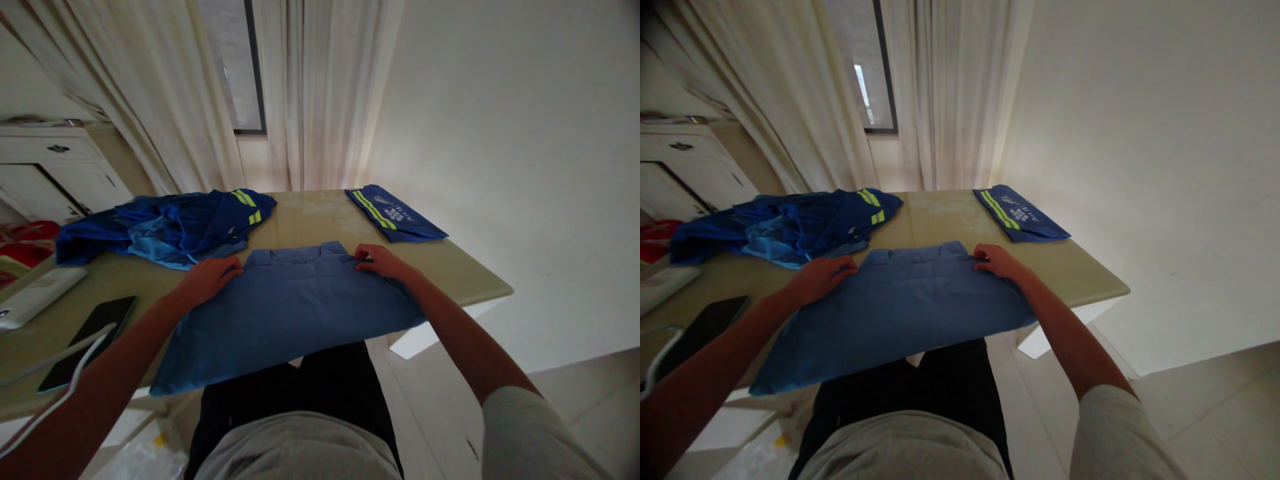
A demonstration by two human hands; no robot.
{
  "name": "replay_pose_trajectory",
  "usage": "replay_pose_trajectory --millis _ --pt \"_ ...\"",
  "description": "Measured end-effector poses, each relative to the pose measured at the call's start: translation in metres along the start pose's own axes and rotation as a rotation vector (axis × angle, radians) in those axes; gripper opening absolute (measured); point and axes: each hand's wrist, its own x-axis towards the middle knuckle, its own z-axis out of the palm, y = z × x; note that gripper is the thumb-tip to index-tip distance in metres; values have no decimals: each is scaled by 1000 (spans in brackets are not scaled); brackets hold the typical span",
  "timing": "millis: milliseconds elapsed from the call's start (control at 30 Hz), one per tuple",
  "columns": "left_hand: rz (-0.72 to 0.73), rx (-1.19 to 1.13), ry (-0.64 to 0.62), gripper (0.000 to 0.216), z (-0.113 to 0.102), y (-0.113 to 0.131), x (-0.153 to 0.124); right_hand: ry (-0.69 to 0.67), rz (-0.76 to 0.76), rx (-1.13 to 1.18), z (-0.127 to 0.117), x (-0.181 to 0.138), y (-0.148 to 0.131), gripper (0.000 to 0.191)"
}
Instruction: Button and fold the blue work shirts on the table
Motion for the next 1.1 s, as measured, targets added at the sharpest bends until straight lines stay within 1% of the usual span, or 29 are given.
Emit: replay_pose_trajectory --millis 100,200,367,500,567,633,700,767,833,933,1000,1100 --pt "-43 22 8 40 -3 7 0 -21 -31 -23 2 0 -2 20" --pt "-24 -18 -13 39 -2 7 5 -46 -31 -30 3 4 -2 16" --pt "-24 -48 38 38 8 1 17 68 -9 -3 3 14 3 16" --pt "7 -63 -5 41 14 -2 21 29 25 -69 7 14 2 14" --pt "50 -102 -32 44 11 -4 23 21 8 -79 6 13 2 15" --pt "77 -137 -47 47 4 -7 27 14 -20 -42 1 13 3 16" --pt "81 -143 -26 49 -4 -8 35 23 -30 20 -6 19 6 19" --pt "62 -104 23 49 -11 -7 45 73 0 51 -12 28 10 21" --pt "26 -11 58 46 -15 -4 56 104 67 9 -15 41 13 19" --pt "-9 140 44 42 -12 2 69 22 152 -108 -11 60 12 16" --pt "3 170 11 46 -4 6 78 -25 131 -119 -5 72 7 27" --pt "38 58 -65 59 9 13 91 -74 16 -42 3 91 -8 59"
